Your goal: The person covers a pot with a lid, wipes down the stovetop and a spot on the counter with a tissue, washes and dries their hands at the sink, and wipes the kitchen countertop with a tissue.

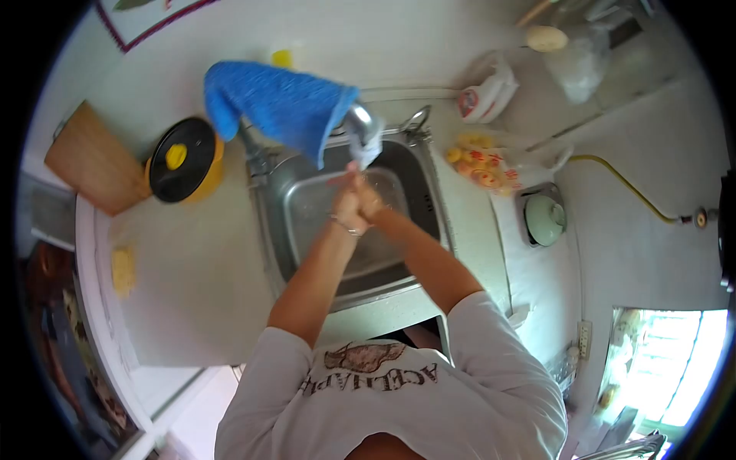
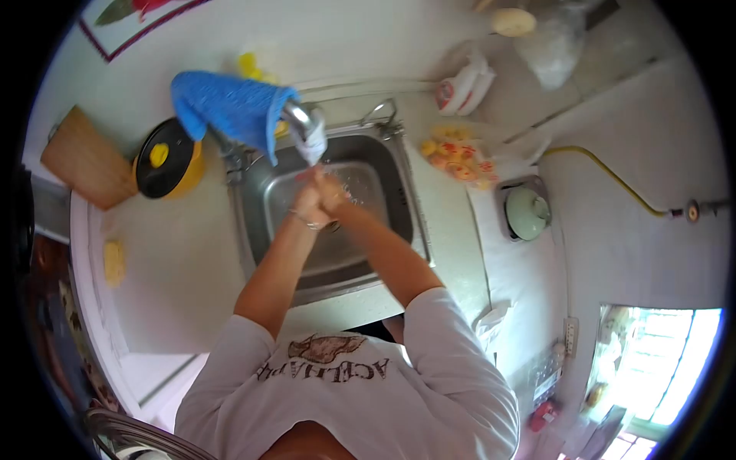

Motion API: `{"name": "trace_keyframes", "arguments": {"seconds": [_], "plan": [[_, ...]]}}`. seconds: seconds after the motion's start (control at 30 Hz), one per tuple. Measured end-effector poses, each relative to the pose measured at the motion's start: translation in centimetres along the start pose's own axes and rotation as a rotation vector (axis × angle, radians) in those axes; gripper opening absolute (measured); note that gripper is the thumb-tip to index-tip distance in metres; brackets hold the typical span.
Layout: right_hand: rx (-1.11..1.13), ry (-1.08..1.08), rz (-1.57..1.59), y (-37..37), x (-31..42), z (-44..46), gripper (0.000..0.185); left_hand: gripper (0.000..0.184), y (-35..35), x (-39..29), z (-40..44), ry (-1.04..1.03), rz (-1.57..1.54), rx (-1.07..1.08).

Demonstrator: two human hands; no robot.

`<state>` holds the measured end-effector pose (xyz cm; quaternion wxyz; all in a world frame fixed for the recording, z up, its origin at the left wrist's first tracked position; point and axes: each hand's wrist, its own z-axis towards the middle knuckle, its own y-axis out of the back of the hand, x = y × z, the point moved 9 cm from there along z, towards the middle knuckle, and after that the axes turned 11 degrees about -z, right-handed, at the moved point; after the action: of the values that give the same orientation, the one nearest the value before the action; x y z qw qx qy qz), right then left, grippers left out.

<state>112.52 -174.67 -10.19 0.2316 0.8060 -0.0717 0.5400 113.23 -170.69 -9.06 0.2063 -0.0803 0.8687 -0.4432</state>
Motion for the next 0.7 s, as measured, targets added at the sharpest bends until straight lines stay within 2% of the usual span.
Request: {"name": "trace_keyframes", "arguments": {"seconds": [0.03,0.13,0.17,0.2,0.27,0.3,0.33,0.43,0.5,0.6,0.63,0.7], "plan": [[-0.032,-0.003,-0.119,-0.3,-0.3,0.8,0.049,0.024,0.5,-1.2,0.7,0.034,0.080,0.050],[-0.073,0.180,-0.611,-1.5,6.5,-3.1,0.048,0.026,0.9,-1.8,1.3,0.056,0.137,0.123],[-0.093,0.083,-0.625,-1.0,6.5,-3.2,0.052,0.027,0.5,-1.3,0.9,0.024,0.092,0.116],[-0.242,0.115,-0.386,0.0,6.7,-4.1,0.050,0.028,0.4,-0.9,0.4,0.002,0.062,0.113],[-0.391,-0.104,-0.163,0.6,5.9,-4.7,0.043,0.030,0.2,-0.8,0.2,0.002,0.045,0.138],[-0.365,-0.292,-0.101,1.5,6.4,-5.9,0.042,0.030,0.3,-0.6,0.1,0.011,0.039,0.144],[-0.389,-0.319,0.036,0.5,4.3,-4.4,0.046,0.031,0.5,-0.8,0.2,0.020,0.039,0.141],[-0.340,-0.330,0.275,0.8,6.1,-5.4,0.030,0.034,0.4,-1.2,0.4,0.051,0.060,0.138],[-0.357,-0.175,0.630,-1.0,4.2,-2.8,0.021,0.037,0.8,-1.9,0.5,0.058,0.076,0.139],[-0.403,0.280,1.656,-4.5,1.4,2.2,0.018,0.040,1.5,-3.1,1.0,0.076,0.105,0.150],[-0.431,0.439,1.820,-5.1,0.6,3.0,0.021,0.041,1.6,-3.3,1.4,0.079,0.110,0.155],[-0.440,0.786,1.786,-4.7,0.8,3.4,0.020,0.043,1.8,-3.6,2.3,0.094,0.114,0.149]]}}
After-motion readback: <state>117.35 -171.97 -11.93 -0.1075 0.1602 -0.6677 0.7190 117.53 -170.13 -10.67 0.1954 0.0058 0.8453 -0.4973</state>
